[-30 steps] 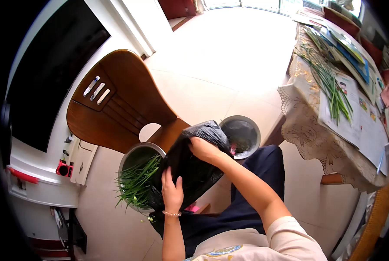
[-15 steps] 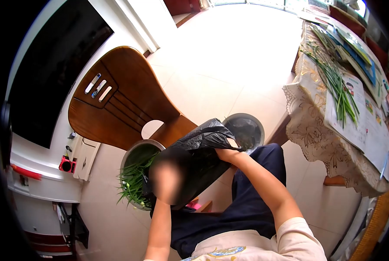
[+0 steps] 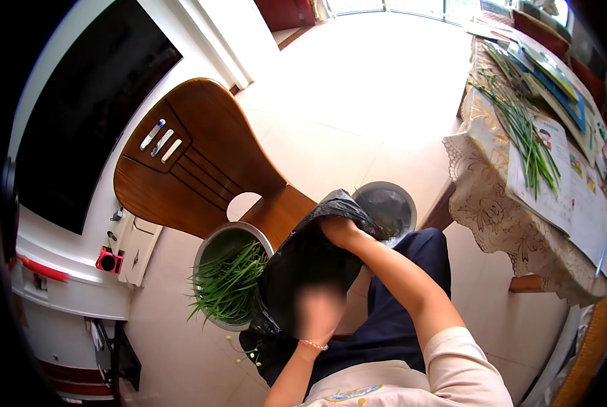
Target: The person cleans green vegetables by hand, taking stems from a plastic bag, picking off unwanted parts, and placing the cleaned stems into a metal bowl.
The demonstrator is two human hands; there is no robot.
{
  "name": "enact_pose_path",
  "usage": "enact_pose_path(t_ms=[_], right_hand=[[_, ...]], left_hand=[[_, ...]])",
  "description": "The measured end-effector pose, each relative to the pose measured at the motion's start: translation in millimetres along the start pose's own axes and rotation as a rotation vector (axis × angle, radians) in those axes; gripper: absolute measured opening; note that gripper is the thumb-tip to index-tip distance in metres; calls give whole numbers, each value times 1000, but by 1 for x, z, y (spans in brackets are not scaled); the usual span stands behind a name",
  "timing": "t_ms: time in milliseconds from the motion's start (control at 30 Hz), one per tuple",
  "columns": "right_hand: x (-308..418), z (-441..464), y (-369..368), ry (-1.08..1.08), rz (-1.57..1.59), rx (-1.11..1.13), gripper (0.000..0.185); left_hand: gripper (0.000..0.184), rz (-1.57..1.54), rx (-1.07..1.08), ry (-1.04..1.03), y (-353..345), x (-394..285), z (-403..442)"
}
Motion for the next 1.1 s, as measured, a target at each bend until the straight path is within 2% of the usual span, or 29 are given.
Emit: enact_pose_path(t_ms=[33, 67, 100, 200, 267, 300, 367, 400, 533, 600, 633, 733, 833, 867, 933, 1033, 1100], right_hand=[[-2, 5, -2, -8, -13, -49, 29], [-4, 8, -4, -10, -28, -94, 27], [-8, 9, -9, -15, -25, -94, 27], [12, -9, 3, -39, 12, 24, 24], [12, -25, -6, -38, -76, 140, 30], [7, -29, -7, -42, -73, 143, 30], [-9, -40, -30, -2, -338, 440, 39], [-9, -41, -28, 21, -328, 346, 41], [-16, -29, -24, -9, -242, 233, 39], [-8, -20, -8, 74, 119, 209, 33], [-4, -15, -3, 82, 121, 205, 33], [-19, 7, 4, -101, -46, 8, 26], [-30, 20, -14, -41, -192, -121, 25], [-29, 21, -14, -48, -186, -124, 25], [-19, 27, -22, 1, -296, 28, 24], [-4, 19, -13, 11, -247, 55, 20], [11, 2, 3, 33, -236, -15, 17]], left_hand=[[17, -8, 8, -79, 6, -12, -5], [9, -72, -64, -66, 7, -12, -6], [14, -58, -73, -128, 10, -18, -10], [10, -140, -26, -59, -4, -20, -14], [13, -84, -221, -13, 5, -17, -14], [13, -86, -215, -14, 3, -18, -15], [14, -170, -114, 14, -2, -18, -11], [14, -174, -110, 8, 0, -20, -12], [27, -255, -129, 6, 15, -24, -14], [42, -306, -178, 59, 24, -20, -22], [42, -298, -182, 62, 30, -19, -27], [43, -288, -202, 49, 46, -21, -43], [40, -288, -155, 62, 51, -24, -54], [38, -286, -147, 78, 51, -23, -56], [37, -308, -146, 76, 54, -23, -54], [35, -350, -165, 88, 53, -14, -49], [31, -401, -198, 152, 59, -9, -43]])
Point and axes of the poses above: each hand's wrist, its own z-axis towards the middle knuckle, its own y-axis out of the back of the hand, x = y × z, the point moved 7 cm from there along z, towards the middle knuckle, and after that the axes turned 12 degrees about z, right-handed, at the moved point
